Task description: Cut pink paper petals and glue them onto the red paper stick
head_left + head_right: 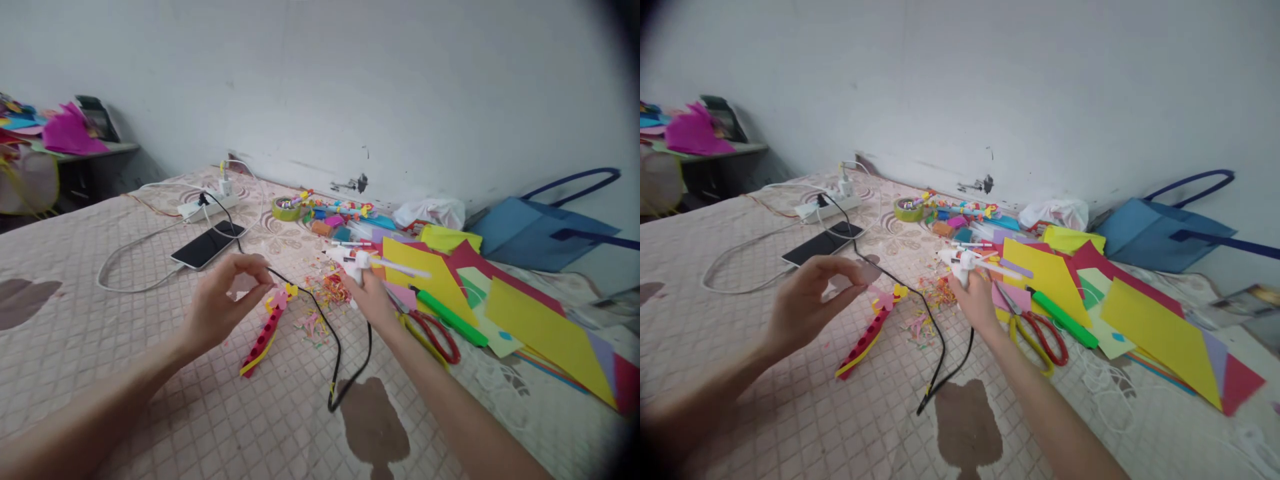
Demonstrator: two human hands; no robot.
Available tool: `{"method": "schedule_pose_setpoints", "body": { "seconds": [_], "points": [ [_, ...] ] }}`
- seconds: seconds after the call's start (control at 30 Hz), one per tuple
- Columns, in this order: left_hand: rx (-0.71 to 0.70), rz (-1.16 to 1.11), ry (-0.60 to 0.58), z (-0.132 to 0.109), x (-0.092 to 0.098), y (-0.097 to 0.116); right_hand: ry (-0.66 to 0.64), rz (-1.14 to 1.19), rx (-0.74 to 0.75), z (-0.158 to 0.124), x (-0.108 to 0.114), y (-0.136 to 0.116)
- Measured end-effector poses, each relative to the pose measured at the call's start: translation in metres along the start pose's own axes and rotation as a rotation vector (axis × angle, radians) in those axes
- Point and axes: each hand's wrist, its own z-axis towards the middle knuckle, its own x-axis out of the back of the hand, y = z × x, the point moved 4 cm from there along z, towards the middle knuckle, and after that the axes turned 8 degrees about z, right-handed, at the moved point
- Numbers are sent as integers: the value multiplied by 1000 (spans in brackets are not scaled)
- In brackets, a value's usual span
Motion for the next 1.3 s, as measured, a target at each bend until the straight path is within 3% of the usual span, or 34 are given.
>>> {"method": "schedule_pose_setpoints", "body": {
  "seconds": [0.13, 0.23, 0.53, 0.7, 0.9, 1.03, 1.17, 1.3],
  "points": [
    [178, -234, -116, 7, 0, -14, 0, -90, 42, 41, -21, 14],
    [223, -352, -219, 10, 1, -20, 11, -119, 32, 52, -31, 19],
    [289, -371, -460, 9, -7, -29, -2, -95, 76, 33, -22, 19],
    [335, -463, -623, 10, -20, -26, 126, -58, 22, 23, -8, 19],
    [337, -404, -740, 19, -31, -21, 35, 50, 41, 21, -11, 20],
    [310, -395, -754, 24, -35, -21, 8, 186, 82, 5, -12, -8],
    [315, -444, -715, 22, -37, -22, -172, 381, 142, -27, -21, -60],
    [340, -423, -649, 17, -38, -24, -169, 322, 192, -48, -33, -90]
  ]
}}
